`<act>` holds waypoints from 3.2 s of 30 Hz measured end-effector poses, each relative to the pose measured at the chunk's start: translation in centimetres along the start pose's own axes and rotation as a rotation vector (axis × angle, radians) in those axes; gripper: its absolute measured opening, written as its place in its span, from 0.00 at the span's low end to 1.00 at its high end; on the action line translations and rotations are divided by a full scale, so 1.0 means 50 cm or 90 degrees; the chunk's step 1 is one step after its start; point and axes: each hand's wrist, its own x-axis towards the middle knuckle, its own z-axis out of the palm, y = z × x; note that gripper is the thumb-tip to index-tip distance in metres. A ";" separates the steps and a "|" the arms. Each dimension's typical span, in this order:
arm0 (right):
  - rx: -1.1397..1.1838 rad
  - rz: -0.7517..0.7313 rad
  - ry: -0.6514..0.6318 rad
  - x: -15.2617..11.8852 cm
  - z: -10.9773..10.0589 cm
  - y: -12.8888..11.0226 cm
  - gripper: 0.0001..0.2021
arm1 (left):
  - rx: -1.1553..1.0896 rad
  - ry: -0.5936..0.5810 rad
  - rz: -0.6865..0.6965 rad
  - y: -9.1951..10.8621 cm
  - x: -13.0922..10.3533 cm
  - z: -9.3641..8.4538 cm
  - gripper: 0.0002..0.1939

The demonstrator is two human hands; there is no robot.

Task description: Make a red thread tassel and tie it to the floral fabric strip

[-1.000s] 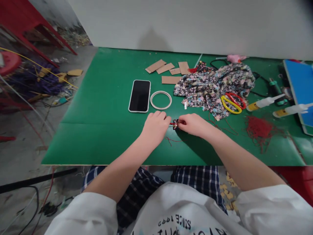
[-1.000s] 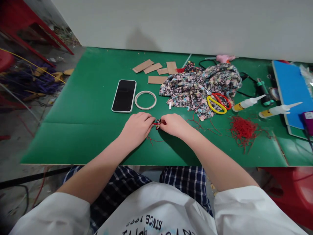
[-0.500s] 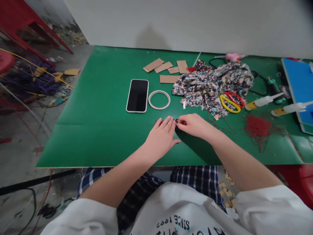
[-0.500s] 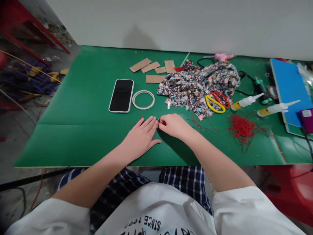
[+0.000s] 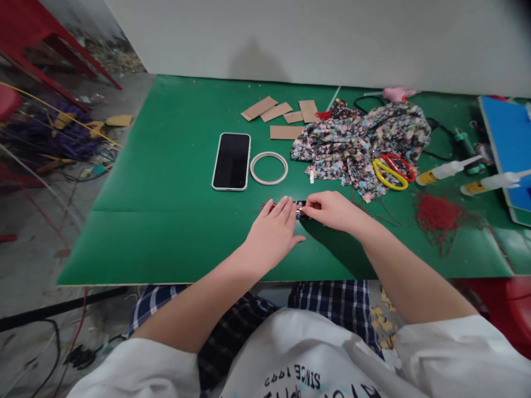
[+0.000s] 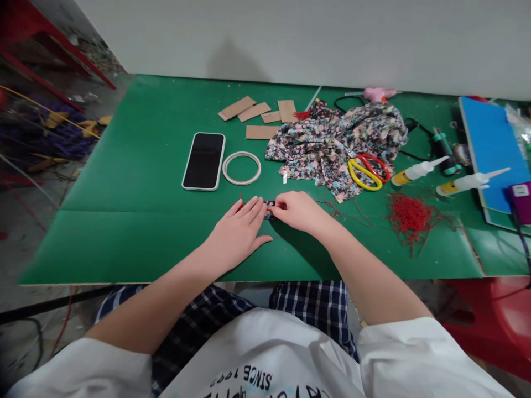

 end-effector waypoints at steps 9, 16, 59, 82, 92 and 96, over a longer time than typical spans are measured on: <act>0.021 0.045 -0.005 -0.014 -0.008 0.010 0.15 | 0.018 0.002 0.003 -0.001 -0.003 0.001 0.32; 0.015 0.054 0.023 -0.021 -0.003 0.021 0.14 | 0.023 -0.014 -0.002 0.000 0.000 -0.002 0.32; -0.253 -0.115 0.254 -0.047 0.055 0.047 0.14 | 0.006 0.028 -0.005 0.004 0.004 -0.001 0.29; -0.323 -0.161 0.288 -0.050 0.059 0.054 0.15 | 0.005 0.079 -0.052 0.025 0.007 0.007 0.27; -0.425 -0.161 0.218 -0.033 0.057 0.043 0.14 | 0.005 0.082 -0.046 0.022 0.006 0.009 0.27; -0.406 -0.127 0.211 -0.029 0.051 0.037 0.14 | 0.008 0.083 -0.046 0.022 0.007 0.009 0.27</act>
